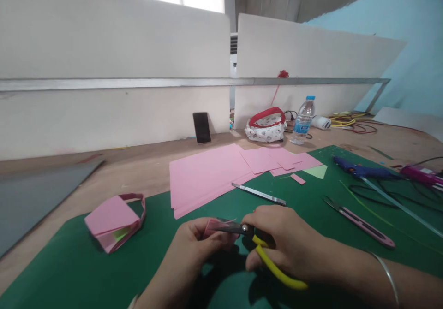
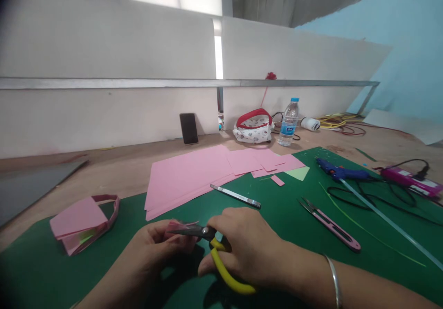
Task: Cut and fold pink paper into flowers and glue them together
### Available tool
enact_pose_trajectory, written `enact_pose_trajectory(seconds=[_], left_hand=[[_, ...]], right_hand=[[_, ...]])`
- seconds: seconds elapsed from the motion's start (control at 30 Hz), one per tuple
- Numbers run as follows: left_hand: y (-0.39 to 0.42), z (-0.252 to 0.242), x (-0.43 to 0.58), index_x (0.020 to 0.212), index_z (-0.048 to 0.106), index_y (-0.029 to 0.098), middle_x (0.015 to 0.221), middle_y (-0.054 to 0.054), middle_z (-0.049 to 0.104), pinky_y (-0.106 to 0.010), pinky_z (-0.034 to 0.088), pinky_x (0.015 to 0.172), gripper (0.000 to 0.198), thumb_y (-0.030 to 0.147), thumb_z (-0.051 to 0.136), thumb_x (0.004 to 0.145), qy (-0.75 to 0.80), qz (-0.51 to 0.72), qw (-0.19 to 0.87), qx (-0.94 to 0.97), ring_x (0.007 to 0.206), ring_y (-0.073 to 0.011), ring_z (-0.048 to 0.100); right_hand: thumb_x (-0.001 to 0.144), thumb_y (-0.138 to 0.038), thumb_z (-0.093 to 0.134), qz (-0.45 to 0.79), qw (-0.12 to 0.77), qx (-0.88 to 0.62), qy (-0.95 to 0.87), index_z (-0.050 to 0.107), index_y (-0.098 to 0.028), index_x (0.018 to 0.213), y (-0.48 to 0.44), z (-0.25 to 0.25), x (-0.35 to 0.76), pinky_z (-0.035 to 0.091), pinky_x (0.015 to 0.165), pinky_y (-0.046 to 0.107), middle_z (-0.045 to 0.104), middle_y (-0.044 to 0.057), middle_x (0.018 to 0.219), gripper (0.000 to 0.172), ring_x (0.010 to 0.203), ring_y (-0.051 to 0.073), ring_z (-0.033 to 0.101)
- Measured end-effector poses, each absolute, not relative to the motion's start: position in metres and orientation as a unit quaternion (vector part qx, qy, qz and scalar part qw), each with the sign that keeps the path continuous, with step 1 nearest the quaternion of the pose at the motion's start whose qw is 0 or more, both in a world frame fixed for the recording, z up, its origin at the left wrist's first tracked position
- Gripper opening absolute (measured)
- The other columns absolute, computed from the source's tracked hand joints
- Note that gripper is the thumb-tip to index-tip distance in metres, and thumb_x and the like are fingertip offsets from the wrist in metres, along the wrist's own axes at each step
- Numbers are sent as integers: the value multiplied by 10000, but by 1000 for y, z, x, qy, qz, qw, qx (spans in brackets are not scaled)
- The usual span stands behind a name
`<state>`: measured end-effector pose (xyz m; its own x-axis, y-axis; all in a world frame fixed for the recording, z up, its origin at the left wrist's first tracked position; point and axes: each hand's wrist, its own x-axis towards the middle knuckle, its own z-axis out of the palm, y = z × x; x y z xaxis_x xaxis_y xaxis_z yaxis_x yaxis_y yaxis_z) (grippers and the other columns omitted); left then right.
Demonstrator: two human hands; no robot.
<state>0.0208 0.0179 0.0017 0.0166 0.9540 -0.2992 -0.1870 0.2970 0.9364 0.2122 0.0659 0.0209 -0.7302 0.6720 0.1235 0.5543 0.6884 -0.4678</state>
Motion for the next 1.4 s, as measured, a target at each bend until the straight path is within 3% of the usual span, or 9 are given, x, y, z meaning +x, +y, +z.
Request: enact_pose_trajectory(seconds=[0.27, 0.5, 0.77, 1.1, 1.3, 1.4], left_hand=[[16, 3, 21, 674, 702, 175, 561, 6, 620, -241, 362, 507, 45, 211, 698, 647, 550, 479, 588, 349, 516, -117, 497], [23, 0, 11, 599, 696, 169, 557, 8, 621, -233, 356, 534, 104, 260, 736, 630, 535, 472, 571, 407, 541, -108, 483], [20, 1, 12, 646, 683, 173, 557, 16, 613, -243, 342, 524, 79, 243, 708, 673, 524, 471, 584, 404, 525, -107, 478], [22, 0, 8, 655, 693, 147, 599, -4, 638, -246, 346, 592, 151, 292, 735, 647, 510, 468, 594, 409, 591, -116, 492], [20, 1, 10, 635, 686, 160, 540, 21, 608, -238, 307, 531, 108, 259, 710, 672, 512, 466, 590, 416, 525, -93, 448], [20, 1, 11, 606, 665, 158, 582, 3, 638, -241, 343, 561, 131, 262, 713, 668, 508, 472, 595, 407, 562, -106, 492]], right_hand=[[688, -569, 686, 186, 146, -333, -913, 591, -198, 924, 63, 24, 214, 320, 614, 247, 577, 9, 822, 449, 741, 163, 505], [664, -564, 707, 169, 142, -329, -918, 574, -203, 873, 67, 25, 213, 304, 591, 236, 565, -13, 782, 438, 702, 146, 487], [672, -556, 706, 183, 141, -332, -915, 587, -196, 826, 66, 27, 215, 277, 559, 220, 558, -32, 725, 409, 641, 115, 462], [692, -621, 640, 148, 157, -331, -918, 627, -189, 765, 65, 15, 213, 244, 510, 231, 595, -20, 630, 439, 575, 114, 478], [665, -630, 658, 111, 160, -342, -919, 637, -188, 719, 65, 15, 213, 226, 504, 242, 622, -12, 606, 446, 558, 120, 506], [672, -608, 670, 115, 157, -344, -919, 642, -184, 708, 64, 16, 213, 230, 502, 237, 628, -10, 597, 427, 552, 119, 516]])
